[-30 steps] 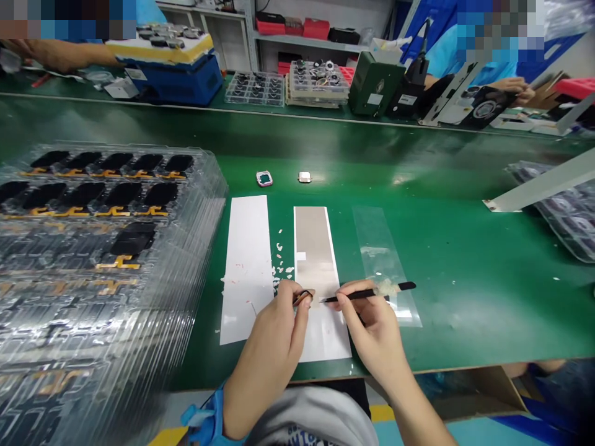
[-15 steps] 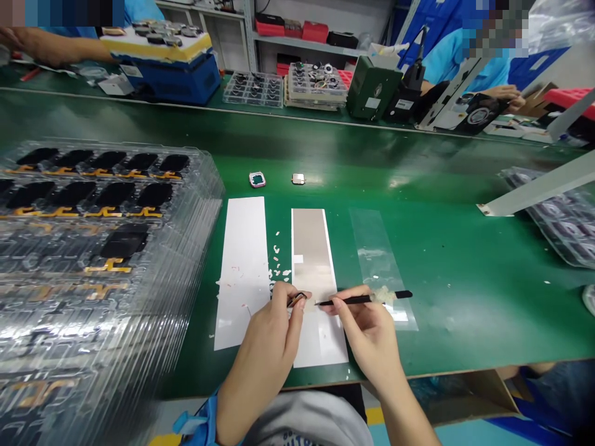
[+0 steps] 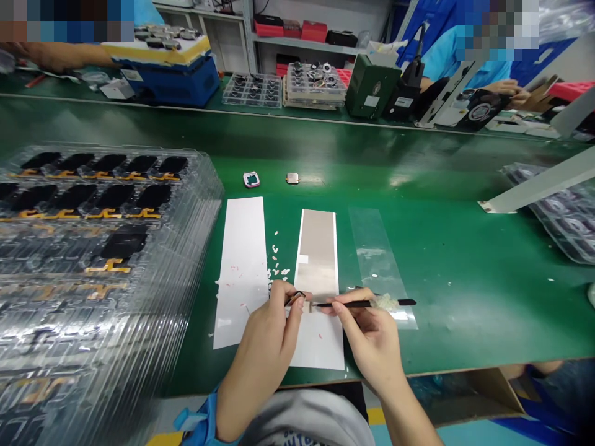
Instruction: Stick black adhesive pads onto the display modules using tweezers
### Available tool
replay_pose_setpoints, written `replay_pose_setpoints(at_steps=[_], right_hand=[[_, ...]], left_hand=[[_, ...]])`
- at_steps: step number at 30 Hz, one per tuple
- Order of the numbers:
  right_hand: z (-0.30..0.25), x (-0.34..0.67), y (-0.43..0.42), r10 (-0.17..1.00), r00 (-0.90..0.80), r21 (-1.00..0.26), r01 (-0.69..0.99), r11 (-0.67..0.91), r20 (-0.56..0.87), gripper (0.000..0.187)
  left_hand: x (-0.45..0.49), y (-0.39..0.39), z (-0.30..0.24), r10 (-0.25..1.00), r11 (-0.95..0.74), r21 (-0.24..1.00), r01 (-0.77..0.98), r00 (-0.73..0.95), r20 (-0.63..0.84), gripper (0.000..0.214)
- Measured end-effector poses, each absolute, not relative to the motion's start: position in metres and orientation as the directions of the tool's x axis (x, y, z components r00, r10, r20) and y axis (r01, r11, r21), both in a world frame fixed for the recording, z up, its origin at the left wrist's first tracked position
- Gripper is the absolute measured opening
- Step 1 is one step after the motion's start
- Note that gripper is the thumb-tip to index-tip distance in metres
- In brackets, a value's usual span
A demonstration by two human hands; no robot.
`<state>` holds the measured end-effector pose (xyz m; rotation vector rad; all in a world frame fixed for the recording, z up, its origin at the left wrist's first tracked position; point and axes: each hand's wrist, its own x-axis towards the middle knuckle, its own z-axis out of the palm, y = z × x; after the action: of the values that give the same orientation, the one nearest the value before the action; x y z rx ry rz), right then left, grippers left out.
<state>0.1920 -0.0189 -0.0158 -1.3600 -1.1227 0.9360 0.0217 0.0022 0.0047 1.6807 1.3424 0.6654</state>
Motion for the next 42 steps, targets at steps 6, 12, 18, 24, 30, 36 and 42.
replay_pose_setpoints(at_steps=[6, 12, 18, 24, 30, 36, 42], right_hand=[[-0.018, 0.192, -0.019, 0.98, 0.189, -0.99, 0.138, 0.038, 0.064, 0.014], [-0.019, 0.191, -0.019, 0.969, 0.232, -0.995, 0.071, 0.067, 0.082, 0.013], [-0.022, 0.189, -0.016, 0.966, 0.254, -0.999, 0.017, 0.052, 0.054, 0.01], [-0.016, 0.189, -0.013, 0.983, 0.174, -0.997, 0.055, 0.05, 0.059, 0.012], [-0.013, 0.195, -0.02, 0.933, 0.338, -0.989, -0.038, 0.141, 0.12, 0.004], [-0.01, 0.179, -0.025, 0.881, 0.454, -0.939, -0.226, 0.26, 0.135, 0.003], [-0.017, 0.159, -0.027, 0.881, 0.444, -0.924, -0.245, 0.293, 0.162, 0.005]], left_hand=[[0.021, 0.002, 0.004, 0.956, -0.074, 0.855, 0.514, 0.282, -0.087, 0.008], [0.021, 0.002, 0.002, 0.958, -0.078, 0.849, 0.523, 0.276, -0.082, 0.007], [0.02, 0.002, 0.0, 0.955, -0.097, 0.845, 0.525, 0.287, -0.069, 0.007], [0.021, 0.002, 0.002, 0.952, -0.113, 0.843, 0.526, 0.299, -0.059, 0.007], [0.022, 0.0, 0.002, 0.965, -0.04, 0.9, 0.434, 0.249, -0.077, 0.01], [0.027, -0.005, 0.008, 0.953, 0.179, 0.984, 0.025, 0.245, -0.179, 0.011], [0.038, -0.01, 0.013, 0.922, 0.312, 0.901, -0.301, 0.326, -0.21, 0.011]])
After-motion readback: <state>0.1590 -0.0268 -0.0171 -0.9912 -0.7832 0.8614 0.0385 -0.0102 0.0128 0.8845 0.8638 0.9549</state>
